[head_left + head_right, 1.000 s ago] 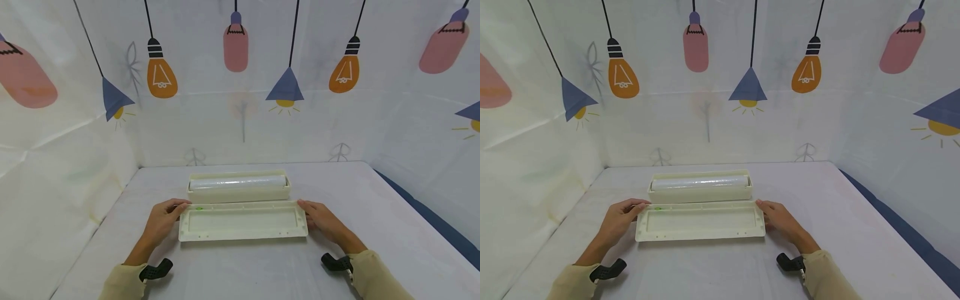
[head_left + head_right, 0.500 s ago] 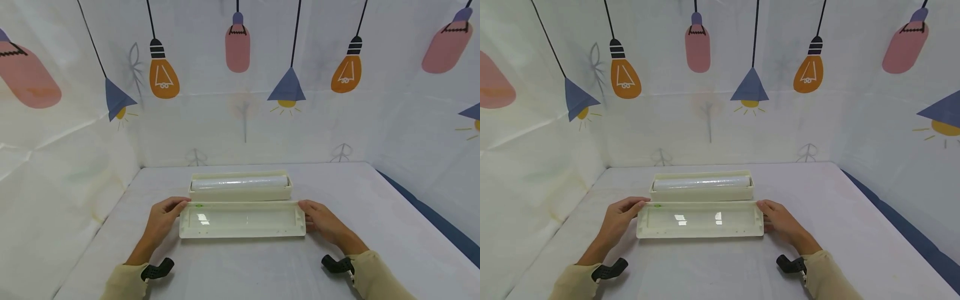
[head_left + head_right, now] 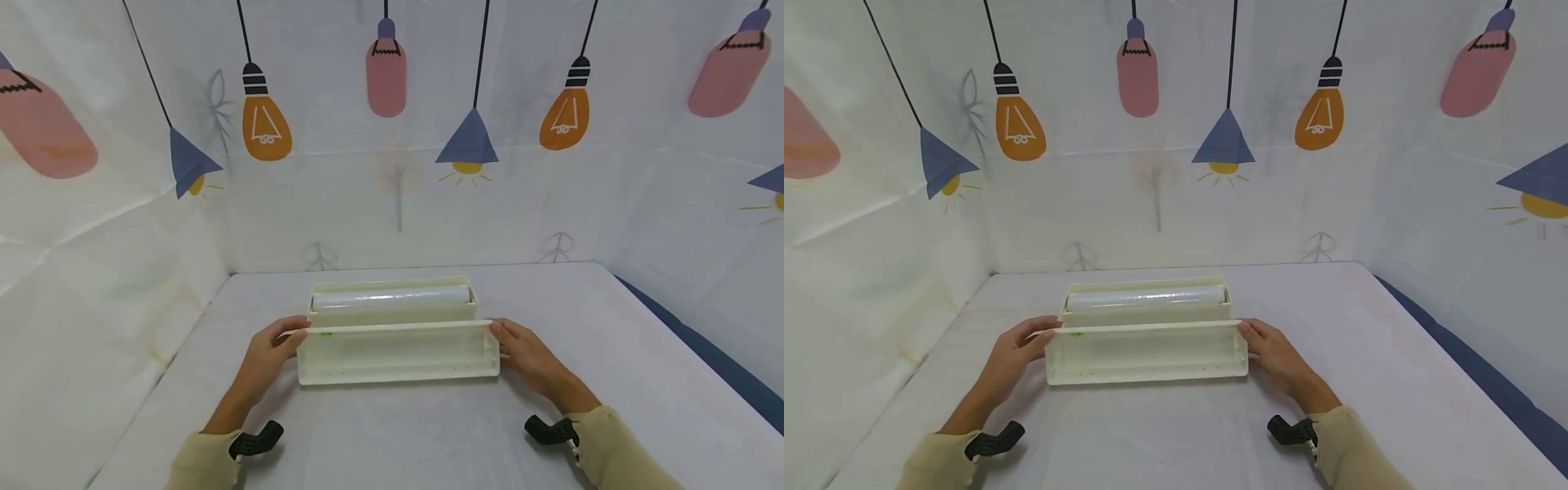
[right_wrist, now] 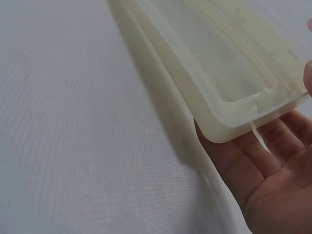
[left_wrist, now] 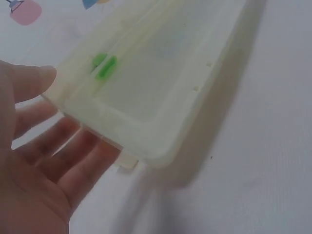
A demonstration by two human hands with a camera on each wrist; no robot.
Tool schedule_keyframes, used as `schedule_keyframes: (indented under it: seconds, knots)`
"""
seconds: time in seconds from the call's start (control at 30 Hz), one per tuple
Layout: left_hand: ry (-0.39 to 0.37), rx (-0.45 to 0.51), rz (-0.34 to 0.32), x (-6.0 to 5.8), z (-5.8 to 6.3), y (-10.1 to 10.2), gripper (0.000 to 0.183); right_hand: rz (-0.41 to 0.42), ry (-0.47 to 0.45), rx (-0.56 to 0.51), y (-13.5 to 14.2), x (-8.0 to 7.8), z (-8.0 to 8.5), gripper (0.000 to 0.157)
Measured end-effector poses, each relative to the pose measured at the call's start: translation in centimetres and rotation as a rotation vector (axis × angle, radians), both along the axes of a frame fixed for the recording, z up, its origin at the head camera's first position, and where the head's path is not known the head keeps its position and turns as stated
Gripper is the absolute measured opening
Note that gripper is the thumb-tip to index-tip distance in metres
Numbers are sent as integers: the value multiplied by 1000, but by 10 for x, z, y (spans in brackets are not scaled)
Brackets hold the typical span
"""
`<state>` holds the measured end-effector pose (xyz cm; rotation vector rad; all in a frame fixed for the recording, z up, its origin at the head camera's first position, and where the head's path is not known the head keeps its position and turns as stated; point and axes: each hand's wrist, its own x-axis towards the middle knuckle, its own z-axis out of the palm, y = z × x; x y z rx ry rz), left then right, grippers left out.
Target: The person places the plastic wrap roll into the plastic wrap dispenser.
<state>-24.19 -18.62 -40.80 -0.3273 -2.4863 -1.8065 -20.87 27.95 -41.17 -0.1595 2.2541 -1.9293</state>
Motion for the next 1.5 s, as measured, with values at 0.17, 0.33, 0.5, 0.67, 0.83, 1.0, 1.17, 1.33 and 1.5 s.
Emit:
schedule_keyframes:
  seconds: [0.17, 0.33, 0.5, 0.67, 0.83, 1.0, 1.17, 1.33, 1.5]
  knots:
    - [-156, -34, -33, -6, 0, 2, 63, -14, 55, 6, 3, 3, 5, 64]
    - [-241, -52, -42, -5, 2, 0, 73, -26, 76, 4, 1, 3, 8, 63]
    - [-270, -48, -26, -1, 5, -4, 69, -29, 67, 2, -6, 3, 7, 66]
    - [-251, -40, -9, -1, 7, -4, 73, -58, 51, -13, -10, 3, 8, 67]
    - [-206, -70, 18, 3, 13, -5, 75, -3, -3, -5, -12, 2, 15, 67]
    - [-118, -50, -36, -4, 25, -1, 70, 2, 37, 8, -6, 0, 34, 65]
    - [-91, -24, -89, -9, 33, 2, 68, -35, 73, -11, 0, -5, 44, 68]
    - [-75, -46, -97, -11, 40, 4, 69, -70, 102, -49, 2, -11, 47, 70]
    - [-80, -57, -95, -12, 45, -2, 70, -84, 124, -44, -4, -19, 49, 69]
